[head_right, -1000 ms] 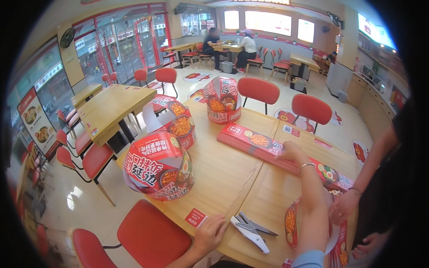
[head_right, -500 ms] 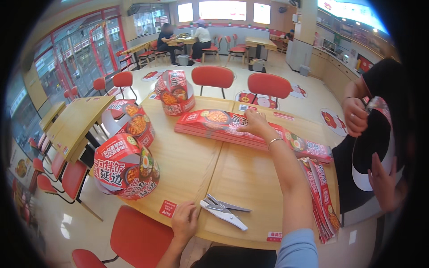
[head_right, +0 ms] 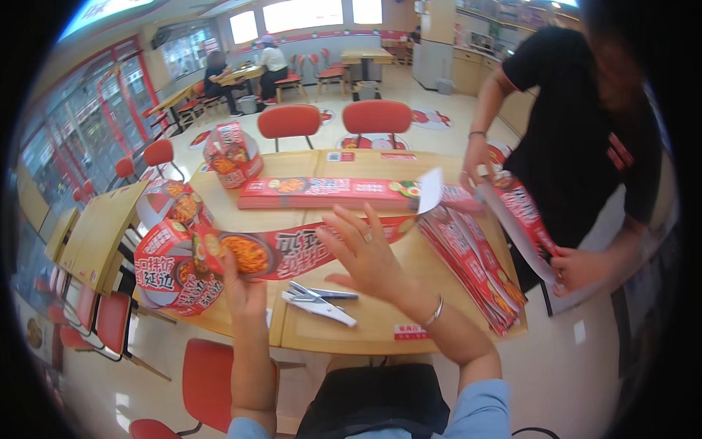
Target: The person assembles red promotional paper displays at a table. They fold printed paper strips into circular shapes, apply adhesive with a handheld dispenser, and place the finished rings on the table. A coworker across the table performs similar assembly actions.
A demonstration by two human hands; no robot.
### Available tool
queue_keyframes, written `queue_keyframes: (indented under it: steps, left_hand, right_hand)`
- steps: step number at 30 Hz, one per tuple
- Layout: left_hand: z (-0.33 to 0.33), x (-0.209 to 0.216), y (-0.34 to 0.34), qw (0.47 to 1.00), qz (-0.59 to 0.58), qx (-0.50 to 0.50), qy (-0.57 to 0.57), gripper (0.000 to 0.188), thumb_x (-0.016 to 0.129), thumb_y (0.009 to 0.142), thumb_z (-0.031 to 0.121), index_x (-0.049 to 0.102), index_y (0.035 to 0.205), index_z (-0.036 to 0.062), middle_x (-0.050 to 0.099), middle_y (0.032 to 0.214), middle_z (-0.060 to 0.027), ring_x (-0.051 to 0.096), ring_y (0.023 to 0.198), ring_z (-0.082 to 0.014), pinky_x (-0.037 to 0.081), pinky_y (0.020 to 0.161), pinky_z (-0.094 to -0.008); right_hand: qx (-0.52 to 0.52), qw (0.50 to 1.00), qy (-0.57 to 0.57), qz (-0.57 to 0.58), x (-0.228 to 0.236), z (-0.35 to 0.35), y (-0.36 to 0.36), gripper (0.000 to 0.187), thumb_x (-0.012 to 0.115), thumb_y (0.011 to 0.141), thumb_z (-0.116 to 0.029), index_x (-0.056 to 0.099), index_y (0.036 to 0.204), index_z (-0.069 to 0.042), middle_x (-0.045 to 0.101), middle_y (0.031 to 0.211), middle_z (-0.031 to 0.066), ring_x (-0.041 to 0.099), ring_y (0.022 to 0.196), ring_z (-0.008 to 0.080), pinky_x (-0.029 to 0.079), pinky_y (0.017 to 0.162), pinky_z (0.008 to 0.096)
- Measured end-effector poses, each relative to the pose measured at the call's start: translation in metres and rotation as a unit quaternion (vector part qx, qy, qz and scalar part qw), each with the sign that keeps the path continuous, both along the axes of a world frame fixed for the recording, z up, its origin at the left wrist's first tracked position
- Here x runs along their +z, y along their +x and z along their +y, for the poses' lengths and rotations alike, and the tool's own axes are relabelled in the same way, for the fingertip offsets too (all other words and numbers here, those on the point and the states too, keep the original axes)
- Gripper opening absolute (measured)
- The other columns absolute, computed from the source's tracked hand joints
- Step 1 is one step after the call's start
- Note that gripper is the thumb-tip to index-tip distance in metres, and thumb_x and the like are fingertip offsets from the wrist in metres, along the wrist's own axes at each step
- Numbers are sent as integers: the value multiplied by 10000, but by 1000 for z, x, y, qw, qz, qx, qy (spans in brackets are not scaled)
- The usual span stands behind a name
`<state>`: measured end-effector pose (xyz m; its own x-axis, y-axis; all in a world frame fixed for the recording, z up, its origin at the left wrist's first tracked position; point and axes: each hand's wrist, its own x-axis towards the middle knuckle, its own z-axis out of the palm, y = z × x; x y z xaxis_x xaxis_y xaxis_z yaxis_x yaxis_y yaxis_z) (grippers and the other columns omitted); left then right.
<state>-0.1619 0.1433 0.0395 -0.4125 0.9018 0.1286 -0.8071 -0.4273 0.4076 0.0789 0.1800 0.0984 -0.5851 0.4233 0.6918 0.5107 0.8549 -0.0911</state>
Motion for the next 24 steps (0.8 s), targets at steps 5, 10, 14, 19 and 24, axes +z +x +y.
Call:
queue_keyframes:
  steps: [5, 10, 14, 19, 24]
  left_hand:
    - [-51, 15, 43, 996, -30, -71, 47, 426, 641, 913, 271, 511, 1289, 116, 572, 1287, -54, 545, 1177, -218, 432, 1029, -467]
    - [-113, 26, 67, 975, -122, -172, 68, 316, 552, 967, 293, 527, 1211, 93, 584, 1101, -35, 577, 1027, -186, 487, 897, -384]
    - [-166, 22, 35, 931, -187, -270, 157, 195, 471, 1010, 227, 519, 1081, 52, 478, 811, -23, 529, 686, -119, 461, 595, -244]
    - [-187, 15, 12, 948, -158, -218, 172, 186, 461, 999, 162, 522, 1092, 13, 505, 813, -49, 556, 633, -135, 453, 519, -224]
    - [-199, 11, 18, 938, -173, -233, 192, 169, 462, 992, 144, 515, 1067, 1, 517, 811, -56, 569, 645, -133, 458, 525, -223]
  right_hand:
    - [109, 648, -632, 411, -114, -111, 40, 372, 701, 868, -227, 547, 1151, -40, 591, 1196, 135, 572, 1143, 268, 440, 1009, 382]
    - [342, 242, -580, 699, -134, -59, 44, 208, 586, 949, -156, 599, 1115, -31, 633, 1177, 143, 621, 1056, 218, 500, 966, 361]
    - [388, 177, -475, 770, -113, -31, 79, 188, 612, 932, -142, 622, 1088, -37, 691, 993, 56, 665, 874, 140, 563, 801, 286]
    - [190, 413, -617, 643, -125, -81, 102, 332, 501, 991, -324, 605, 799, -74, 578, 649, -5, 558, 585, 102, 479, 569, 225]
    - [105, 406, -900, 117, -181, -215, 88, 715, 299, 955, -650, 650, 866, -34, 669, 742, 84, 647, 619, 139, 522, 567, 221]
